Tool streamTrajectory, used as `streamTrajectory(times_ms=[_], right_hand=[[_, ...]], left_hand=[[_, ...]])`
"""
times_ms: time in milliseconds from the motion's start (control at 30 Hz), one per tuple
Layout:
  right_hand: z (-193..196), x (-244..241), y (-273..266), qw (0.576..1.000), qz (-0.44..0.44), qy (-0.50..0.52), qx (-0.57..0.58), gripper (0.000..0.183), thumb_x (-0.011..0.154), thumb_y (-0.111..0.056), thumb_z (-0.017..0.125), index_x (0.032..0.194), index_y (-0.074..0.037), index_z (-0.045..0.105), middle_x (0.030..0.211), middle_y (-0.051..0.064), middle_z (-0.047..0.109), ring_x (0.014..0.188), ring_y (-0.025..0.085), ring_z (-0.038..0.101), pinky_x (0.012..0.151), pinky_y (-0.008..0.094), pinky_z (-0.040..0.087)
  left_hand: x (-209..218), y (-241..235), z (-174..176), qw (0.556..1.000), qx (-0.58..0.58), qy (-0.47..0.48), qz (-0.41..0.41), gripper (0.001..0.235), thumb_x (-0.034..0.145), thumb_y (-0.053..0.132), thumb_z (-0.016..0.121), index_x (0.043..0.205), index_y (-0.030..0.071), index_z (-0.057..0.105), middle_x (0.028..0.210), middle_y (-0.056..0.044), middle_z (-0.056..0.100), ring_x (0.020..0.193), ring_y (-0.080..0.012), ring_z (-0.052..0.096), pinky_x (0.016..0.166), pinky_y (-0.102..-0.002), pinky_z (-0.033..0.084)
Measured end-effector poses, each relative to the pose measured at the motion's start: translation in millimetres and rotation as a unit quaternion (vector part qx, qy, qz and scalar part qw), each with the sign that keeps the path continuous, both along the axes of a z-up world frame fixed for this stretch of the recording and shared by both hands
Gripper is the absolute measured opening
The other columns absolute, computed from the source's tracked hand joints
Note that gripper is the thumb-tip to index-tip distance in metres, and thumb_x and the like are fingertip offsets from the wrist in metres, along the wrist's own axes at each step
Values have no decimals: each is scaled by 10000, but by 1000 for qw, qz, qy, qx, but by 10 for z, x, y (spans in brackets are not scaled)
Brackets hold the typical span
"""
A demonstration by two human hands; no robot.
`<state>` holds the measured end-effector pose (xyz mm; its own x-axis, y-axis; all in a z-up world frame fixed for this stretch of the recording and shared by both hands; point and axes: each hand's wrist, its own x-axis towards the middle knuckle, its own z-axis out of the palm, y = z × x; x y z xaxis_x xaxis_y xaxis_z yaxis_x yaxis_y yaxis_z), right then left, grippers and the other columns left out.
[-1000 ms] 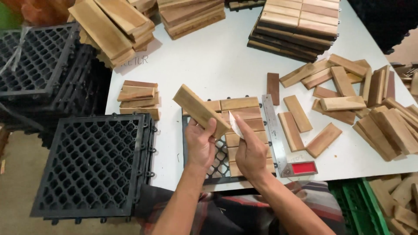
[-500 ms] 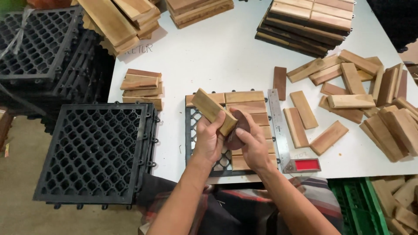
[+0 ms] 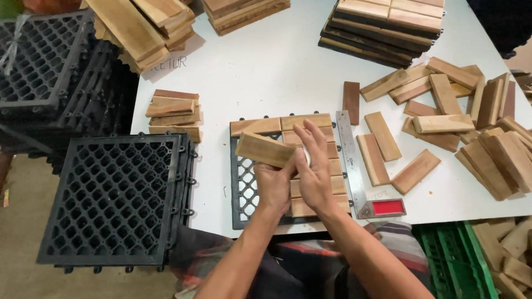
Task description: Sanding small wooden slats and assembling them into a plastic interlocking grid to create floor tiles.
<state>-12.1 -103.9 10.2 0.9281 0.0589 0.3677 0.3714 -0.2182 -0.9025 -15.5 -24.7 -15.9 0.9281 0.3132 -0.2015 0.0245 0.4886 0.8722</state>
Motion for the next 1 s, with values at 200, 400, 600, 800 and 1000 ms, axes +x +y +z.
streamTrajectory(times_ms=[200, 400, 600, 800, 1000], right_hand=[[-126, 232, -191, 852, 61, 302, 423, 610, 1068, -467, 337, 1410, -25, 583, 1423, 199, 610, 1085, 273, 674, 953, 424, 535], [15, 110, -279, 966, 74, 102, 225, 653, 1080, -444, 237, 1596, -50, 311, 1546, 125, 420, 1363, 257, 397, 1115, 374, 282], [56, 261, -223, 838, 101, 393, 365, 663, 1061, -467, 281, 1442, -4, 564, 1418, 228, 610, 1236, 330, 626, 1073, 458, 488], [307, 61, -305, 983, 88, 114, 113, 692, 1066, -472, 175, 1571, -49, 385, 1496, 148, 466, 1309, 253, 399, 1113, 366, 336], [165, 188, -150, 870, 113, 369, 307, 645, 1032, -492, 245, 1466, -142, 569, 1354, 60, 676, 726, 102, 600, 457, 143, 270]], left_hand=[[-34, -46, 84, 1000, -6, -26, -12, 300, 721, -14, 870, 997, -57, 759, 873, -135, 764, 794, -161, 683, 727, -365, 611], [52, 142, 33, 999, -1, -36, -4, 327, 732, -4, 871, 1022, -85, 742, 921, -147, 767, 805, -147, 658, 731, -379, 608], [-167, 93, 512, 990, 31, -117, -72, 326, 727, 14, 882, 1022, -20, 748, 959, -113, 781, 908, -145, 705, 846, -313, 606], [64, 182, -192, 993, 35, -96, -66, 387, 762, -43, 850, 1128, -62, 725, 996, -182, 779, 879, -188, 686, 788, -401, 607], [-31, 146, 63, 985, -4, -150, -88, 486, 730, 9, 885, 1179, 20, 697, 990, -96, 786, 947, -161, 726, 890, -322, 606]])
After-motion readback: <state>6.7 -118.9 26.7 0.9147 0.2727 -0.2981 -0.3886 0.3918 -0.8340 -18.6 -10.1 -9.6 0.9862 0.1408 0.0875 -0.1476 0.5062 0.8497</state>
